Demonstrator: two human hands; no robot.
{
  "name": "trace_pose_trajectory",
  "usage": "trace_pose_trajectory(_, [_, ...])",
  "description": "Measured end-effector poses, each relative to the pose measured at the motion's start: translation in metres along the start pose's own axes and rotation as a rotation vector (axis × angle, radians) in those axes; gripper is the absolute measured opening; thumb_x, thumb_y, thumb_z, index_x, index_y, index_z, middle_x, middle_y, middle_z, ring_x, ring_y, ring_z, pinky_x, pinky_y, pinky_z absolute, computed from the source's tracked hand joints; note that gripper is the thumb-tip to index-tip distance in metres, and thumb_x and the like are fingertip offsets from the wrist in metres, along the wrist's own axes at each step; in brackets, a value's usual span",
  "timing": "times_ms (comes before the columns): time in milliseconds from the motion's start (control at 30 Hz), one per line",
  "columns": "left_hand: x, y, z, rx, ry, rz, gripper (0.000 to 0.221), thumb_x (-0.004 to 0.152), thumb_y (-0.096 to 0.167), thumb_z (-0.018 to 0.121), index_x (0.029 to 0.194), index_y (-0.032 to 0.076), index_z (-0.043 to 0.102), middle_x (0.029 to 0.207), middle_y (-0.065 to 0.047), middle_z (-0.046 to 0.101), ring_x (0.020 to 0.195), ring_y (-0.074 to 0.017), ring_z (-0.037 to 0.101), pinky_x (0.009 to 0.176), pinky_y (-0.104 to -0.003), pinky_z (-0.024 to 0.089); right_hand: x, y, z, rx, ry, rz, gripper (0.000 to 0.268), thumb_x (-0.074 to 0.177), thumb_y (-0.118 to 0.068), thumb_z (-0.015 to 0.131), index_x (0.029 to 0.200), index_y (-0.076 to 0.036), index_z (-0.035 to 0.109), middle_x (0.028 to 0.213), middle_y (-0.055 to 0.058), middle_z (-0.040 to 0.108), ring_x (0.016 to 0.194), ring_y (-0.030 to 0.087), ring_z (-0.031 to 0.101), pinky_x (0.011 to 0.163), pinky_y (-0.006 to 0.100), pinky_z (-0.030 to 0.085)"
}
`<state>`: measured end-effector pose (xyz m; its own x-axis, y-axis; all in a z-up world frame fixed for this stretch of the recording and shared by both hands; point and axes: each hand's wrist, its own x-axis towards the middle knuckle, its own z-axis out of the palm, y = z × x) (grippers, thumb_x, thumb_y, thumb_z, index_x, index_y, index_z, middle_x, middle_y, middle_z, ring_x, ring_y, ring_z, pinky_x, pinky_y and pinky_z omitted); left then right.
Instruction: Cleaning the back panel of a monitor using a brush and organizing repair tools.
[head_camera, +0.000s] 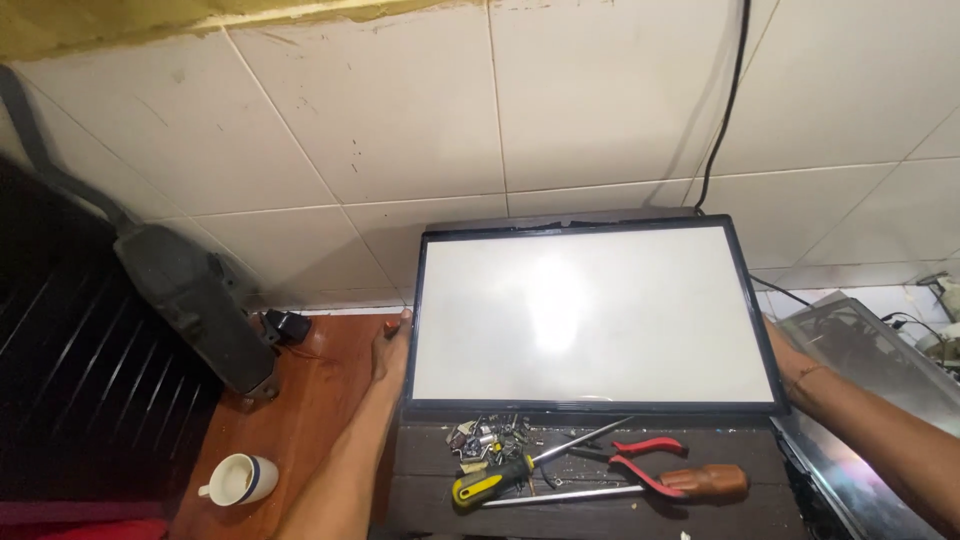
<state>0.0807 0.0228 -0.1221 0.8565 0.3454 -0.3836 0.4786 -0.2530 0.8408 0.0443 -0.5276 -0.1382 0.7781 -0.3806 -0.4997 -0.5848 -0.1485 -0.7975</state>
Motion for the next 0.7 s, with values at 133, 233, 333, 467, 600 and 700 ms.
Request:
trace_pose_trajectory(133, [-0.013,0.006,0.000,-0.036,-0.019,0.032,0.084,0.099,0.067,0.053,0.153,0.004,0.041,0.148,-0.025,0.049,0.143,-0.0414,0.043,0.112,-0.060,0.036,-0.019,-0.045,0.009,-0.022,0.012,-0.028,0.065,0.112,-0.058,0.037,0.127,0.003,0.054,0.110,0.022,0.051,0.103,0.035,0.054,0.083,0.049,0.046])
trace_pose_trajectory(233, [0.004,-0.003,0.001,-0.004,-0.040,0.049,0.089,0.098,0.071,0.052,0.156,0.005,0.036,0.152,-0.025,0.045,0.146,-0.0397,0.040,0.112,-0.059,0.035,-0.025,-0.038,0.010,-0.040,0.017,-0.013,0.065,0.112,-0.058,0.037,0.124,0.003,0.055,0.107,0.022,0.052,0.100,0.035,0.055,0.082,0.049,0.046])
trace_pose_trajectory(333, [-0.008,0.003,-0.001,0.018,-0.028,0.035,0.092,0.097,0.070,0.052,0.158,0.004,0.032,0.156,-0.025,0.042,0.148,-0.0388,0.036,0.114,-0.058,0.033,-0.030,-0.036,0.002,-0.052,0.031,-0.019,0.064,0.113,-0.057,0.038,0.122,0.004,0.057,0.104,0.021,0.052,0.097,0.034,0.055,0.080,0.048,0.046])
trace_pose_trajectory(467, [0.033,-0.022,0.001,0.068,-0.024,0.047,0.079,0.100,0.068,0.050,0.149,0.006,0.047,0.145,-0.021,0.054,0.138,-0.0376,0.051,0.105,-0.052,0.044,-0.036,-0.031,-0.006,-0.058,0.054,-0.028,0.064,0.113,-0.056,0.038,0.118,0.005,0.058,0.100,0.021,0.053,0.093,0.034,0.056,0.077,0.047,0.046])
trace_pose_trajectory(600, [0.043,-0.028,0.002,0.143,0.020,0.085,0.054,0.102,0.060,0.053,0.132,0.015,0.058,0.119,-0.011,0.064,0.113,-0.0320,0.066,0.084,-0.046,0.052,-0.047,-0.022,-0.023,-0.063,0.088,-0.030,0.065,0.114,-0.055,0.038,0.115,0.006,0.060,0.096,0.020,0.053,0.089,0.033,0.057,0.075,0.047,0.046])
trace_pose_trajectory(700, [-0.004,0.015,-0.009,0.160,0.073,0.146,0.042,0.102,0.053,0.057,0.121,0.015,0.060,0.104,-0.008,0.061,0.098,-0.0290,0.066,0.074,-0.042,0.050,-0.049,0.008,-0.044,-0.069,0.101,-0.052,0.065,0.114,-0.054,0.038,0.113,0.007,0.061,0.093,0.020,0.054,0.086,0.033,0.058,0.073,0.046,0.046])
